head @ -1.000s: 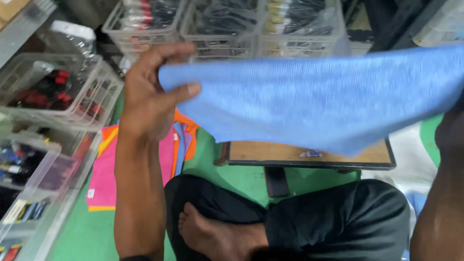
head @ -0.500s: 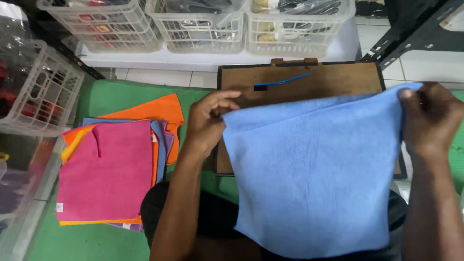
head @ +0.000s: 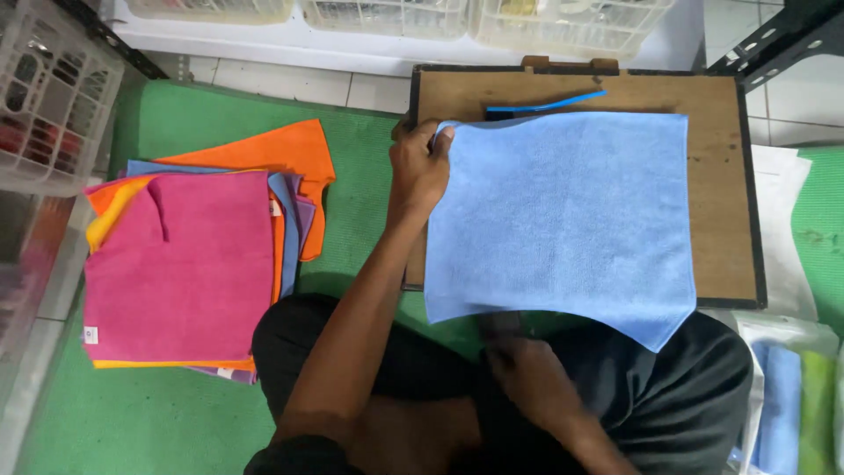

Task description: The person folds small purple and pink microfiber cloths and places them into plastic zipper bags, then later uses a small blue brush to clean a blue microfiber cloth on a wooden board.

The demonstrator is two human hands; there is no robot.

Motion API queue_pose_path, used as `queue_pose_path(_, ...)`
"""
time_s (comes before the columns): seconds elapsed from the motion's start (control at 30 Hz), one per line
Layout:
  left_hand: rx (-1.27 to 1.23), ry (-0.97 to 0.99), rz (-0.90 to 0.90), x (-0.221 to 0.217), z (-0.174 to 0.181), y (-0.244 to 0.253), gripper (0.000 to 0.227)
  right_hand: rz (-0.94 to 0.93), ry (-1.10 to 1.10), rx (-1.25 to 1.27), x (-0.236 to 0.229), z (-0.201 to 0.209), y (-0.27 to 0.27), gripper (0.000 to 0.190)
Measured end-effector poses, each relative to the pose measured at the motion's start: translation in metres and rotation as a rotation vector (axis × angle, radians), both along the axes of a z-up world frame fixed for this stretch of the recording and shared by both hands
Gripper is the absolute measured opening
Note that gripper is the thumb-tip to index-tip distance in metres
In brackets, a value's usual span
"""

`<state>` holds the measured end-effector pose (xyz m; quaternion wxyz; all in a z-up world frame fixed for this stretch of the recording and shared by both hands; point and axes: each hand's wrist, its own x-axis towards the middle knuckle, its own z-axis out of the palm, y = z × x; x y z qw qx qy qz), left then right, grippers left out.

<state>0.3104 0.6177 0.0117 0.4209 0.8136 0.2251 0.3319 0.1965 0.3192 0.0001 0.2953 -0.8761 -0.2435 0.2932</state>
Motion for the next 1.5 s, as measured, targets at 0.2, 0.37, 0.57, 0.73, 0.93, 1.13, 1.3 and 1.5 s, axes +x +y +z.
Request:
queue_pose_path(0.2,-0.025,0.092,-0.004,0.001,-0.013,-0.002,0.026,0.023,-0.351,-0.577,0.034,-0.167,0.017,0.083)
queue_pose_path(0.37,0.052,-0.137,0.043,-0.024,-0.001,-0.017,0.034,0.362,-0.737,-0.761,0.051,-0.269,0.028,0.059)
queue_pose_path(0.57,0.189,-0.052,-0.006,-0.131,0.007,-0.089,0.060,-0.142,-0.641,-0.450,0.042,-0.235,0.045,0.085)
queue_pose_path(0.73,-0.019,-0.135,0.366,-0.201,-0.001,-0.146,0.088,-0.034,-0.429,-0.564,0.034,-0.174,0.061,0.092)
queue_pose_path(0.93,-1.197,-0.195,0.150,-0.190,-0.105,-0.142,0.076,-0.083,-0.290,-0.527,0.002,-0.103,0.047,0.117)
queue_pose_path(1.13,-1.287,0.061,-0.065,-0.195,-0.010,-0.122,0.022,-0.094,-0.045,0.207,0.009,0.022,-0.044,0.045)
queue_pose_path(1.3,-1.290,-0.124,-0.357,-0.166,0.028,-0.099,0.014,-0.432,-0.491,0.391,0.091,0.085,-0.065,0.018)
queue_pose_path(1.5,-0.749,0.196,-0.345,-0.174,0.053,-0.075,0.022,-0.100,-1.015,0.228,0.192,0.037,-0.056,0.037)
